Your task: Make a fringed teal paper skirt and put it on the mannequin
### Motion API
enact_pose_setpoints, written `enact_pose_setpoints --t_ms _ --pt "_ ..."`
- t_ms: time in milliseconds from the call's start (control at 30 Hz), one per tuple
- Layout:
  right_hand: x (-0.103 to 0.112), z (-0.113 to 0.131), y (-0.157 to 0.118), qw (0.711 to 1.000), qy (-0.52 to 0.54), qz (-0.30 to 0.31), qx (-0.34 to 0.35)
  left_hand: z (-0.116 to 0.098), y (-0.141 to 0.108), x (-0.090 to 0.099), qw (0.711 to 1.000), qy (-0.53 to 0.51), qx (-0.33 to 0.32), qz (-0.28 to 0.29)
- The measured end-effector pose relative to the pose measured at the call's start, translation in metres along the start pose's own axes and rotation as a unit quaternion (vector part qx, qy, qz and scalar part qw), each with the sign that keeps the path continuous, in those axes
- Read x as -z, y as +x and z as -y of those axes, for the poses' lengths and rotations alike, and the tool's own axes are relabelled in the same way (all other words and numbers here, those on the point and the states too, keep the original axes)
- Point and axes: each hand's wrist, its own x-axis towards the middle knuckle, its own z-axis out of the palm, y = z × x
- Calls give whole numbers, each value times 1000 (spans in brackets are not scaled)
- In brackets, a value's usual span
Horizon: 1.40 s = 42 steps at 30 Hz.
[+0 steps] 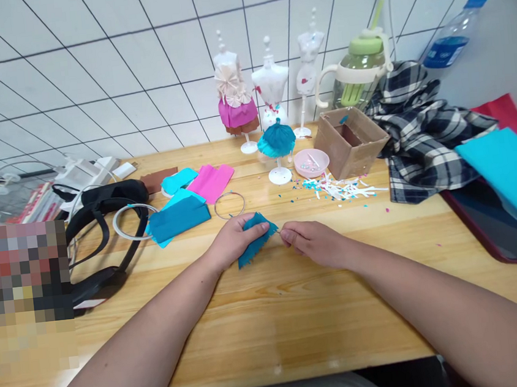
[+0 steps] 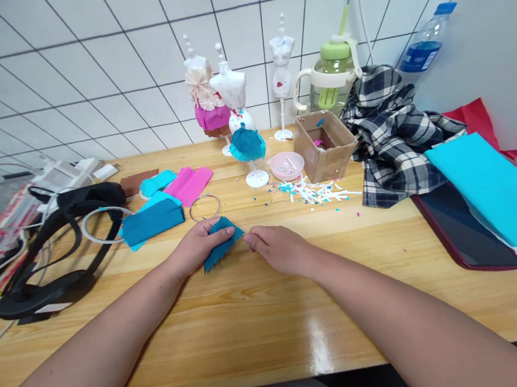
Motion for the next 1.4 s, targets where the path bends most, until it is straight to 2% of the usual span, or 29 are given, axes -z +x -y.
enact_pose_setpoints --t_ms 300,633,867,1133,1400 --pt "5 -1 -1 1000 -31 -2 1 0 0 -1 1000 -11 4 -4" --pt "-2 1 -3 999 27 21 -24 0 0 0 1000 6 4 -15" --pt "-3 -1 -3 998 48 23 -21 4 3 1 999 -28 9 -25" --pt "-5 4 -3 1000 15 -4 -21 4 3 1 1000 -23 3 -19" --pt "-5 6 -2 1000 0 -3 -21 4 2 1 999 -32 12 -16"
